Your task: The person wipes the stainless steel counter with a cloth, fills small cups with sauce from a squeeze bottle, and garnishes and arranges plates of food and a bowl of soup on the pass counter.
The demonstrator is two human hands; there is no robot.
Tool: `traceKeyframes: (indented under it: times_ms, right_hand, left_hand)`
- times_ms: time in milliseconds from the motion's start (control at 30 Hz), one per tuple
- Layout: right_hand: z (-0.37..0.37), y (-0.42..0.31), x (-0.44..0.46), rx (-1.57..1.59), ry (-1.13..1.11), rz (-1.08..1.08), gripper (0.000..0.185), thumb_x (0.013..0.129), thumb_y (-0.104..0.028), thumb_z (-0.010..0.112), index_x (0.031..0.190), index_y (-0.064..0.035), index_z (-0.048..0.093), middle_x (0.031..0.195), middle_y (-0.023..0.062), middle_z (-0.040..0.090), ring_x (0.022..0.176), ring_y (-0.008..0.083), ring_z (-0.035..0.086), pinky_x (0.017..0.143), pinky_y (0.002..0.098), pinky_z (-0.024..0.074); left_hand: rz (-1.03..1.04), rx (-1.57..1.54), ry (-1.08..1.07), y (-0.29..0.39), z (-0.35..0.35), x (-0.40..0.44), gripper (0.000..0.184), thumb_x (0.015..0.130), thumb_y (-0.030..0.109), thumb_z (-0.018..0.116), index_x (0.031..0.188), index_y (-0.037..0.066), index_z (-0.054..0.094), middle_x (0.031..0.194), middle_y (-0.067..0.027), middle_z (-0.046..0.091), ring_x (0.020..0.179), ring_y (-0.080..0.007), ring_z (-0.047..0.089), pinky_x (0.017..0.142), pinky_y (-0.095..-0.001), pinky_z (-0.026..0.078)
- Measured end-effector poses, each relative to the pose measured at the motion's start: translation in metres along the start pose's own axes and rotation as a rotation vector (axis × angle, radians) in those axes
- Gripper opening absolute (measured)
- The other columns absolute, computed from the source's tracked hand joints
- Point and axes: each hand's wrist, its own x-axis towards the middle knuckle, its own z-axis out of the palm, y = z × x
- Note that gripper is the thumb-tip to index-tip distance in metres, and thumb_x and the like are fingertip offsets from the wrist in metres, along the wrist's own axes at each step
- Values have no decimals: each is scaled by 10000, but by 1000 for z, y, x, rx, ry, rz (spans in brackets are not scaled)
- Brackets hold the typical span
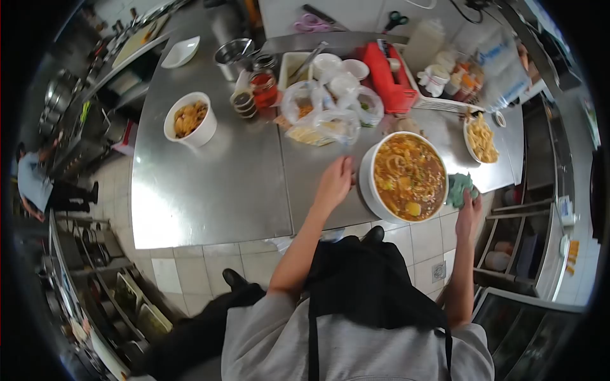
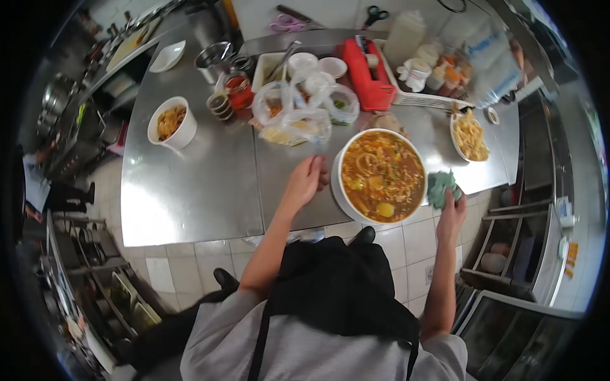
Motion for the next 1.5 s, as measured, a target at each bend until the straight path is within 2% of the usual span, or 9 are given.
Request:
traceKeyframes:
  times_ms: [167, 267, 300, 433, 567, 733, 833, 1133, 1500]
  right_hand:
    - [14, 13, 19, -455, 122, -87, 514, 896, -351, 430, 1219, 46, 385, 1173, 158, 462, 1087, 230, 431, 918, 316, 327]
    - [27, 13, -37, -95, -114, 521, 730, 859, -593, 238, 1292, -7, 267, 1224, 179, 417, 1064, 271, 474, 846, 411, 414]
    - [47, 1, -55, 67, -158, 572, 730, 850, -612, 202, 1282, -29, 282, 1235, 180, 405, 1061, 271, 487, 786, 447, 458]
    - [58, -2, -58, 149, -274, 496, 701, 854, -601, 177, 1241, -37, 330, 1125, 165, 506, 930, 254, 576, 655, 416, 527]
    - [61, 25, -50, 142, -51, 419, 689, 856, -593, 196, 1217, -30, 359, 1034, 143, 556, 805, 222, 612, 557, 333, 527]
    - [49, 45, -48, 122, -24, 450, 610, 860, -579, 261, 998, -43, 518, 694, 36, 540, 587, 112, 511, 451, 218, 396]
    - [42, 28, -53, 65, -22, 435, 602, 863, -574, 264, 1001, -45, 515, 664, 14, 513, 543, 92, 456, 425, 217, 333]
    - [-50, -12, -20, -14, -125, 325, 594, 890, -537, 195, 1090, -37, 445, 854, 65, 522, 684, 108, 489, 532, 240, 427]
    - [-244, -69, 132, -173, -205, 420, 682, 868, -574, 169, 1172, -25, 438, 960, 114, 552, 794, 142, 523, 639, 264, 439]
  left_hand:
    - [40, 248, -258, 11, 8, 54, 651, 872, 565, 231, 1154, 33, 479, 903, -144, 598, 690, -184, 594, 599, -258, 483]
    - [-71, 120, -442, 22, 5, 63, 785, 804, 675, 191, 1199, 46, 447, 944, -156, 594, 694, -216, 607, 524, -293, 512]
    - [-109, 103, -498, 32, 5, 59, 798, 796, 686, 186, 1201, 49, 445, 937, -154, 595, 692, -218, 610, 503, -300, 517]
    - [-146, 135, -576, 44, 10, 64, 770, 796, 685, 170, 1175, 85, 470, 839, -114, 607, 624, -207, 615, 442, -300, 517]
    - [-165, 136, -663, 49, 10, 65, 683, 840, 606, 187, 1248, 90, 370, 937, -110, 578, 642, -205, 610, 407, -300, 506]
    - [-172, 107, -637, 46, 12, 54, 618, 875, 543, 190, 1201, 58, 389, 898, -107, 569, 617, -184, 602, 421, -282, 507]
    - [-137, 88, -640, 42, 13, 46, 565, 900, 491, 187, 1188, 44, 378, 934, -117, 550, 621, -187, 604, 425, -286, 512]
    - [-185, 100, -684, 99, 87, 10, 640, 893, 525, 132, 1196, 29, 401, 955, -129, 593, 716, -213, 625, 601, -332, 541]
    - [-201, -33, -714, 161, 313, 46, 587, 892, 515, 147, 1203, 31, 263, 962, -154, 551, 682, -208, 626, 539, -292, 545]
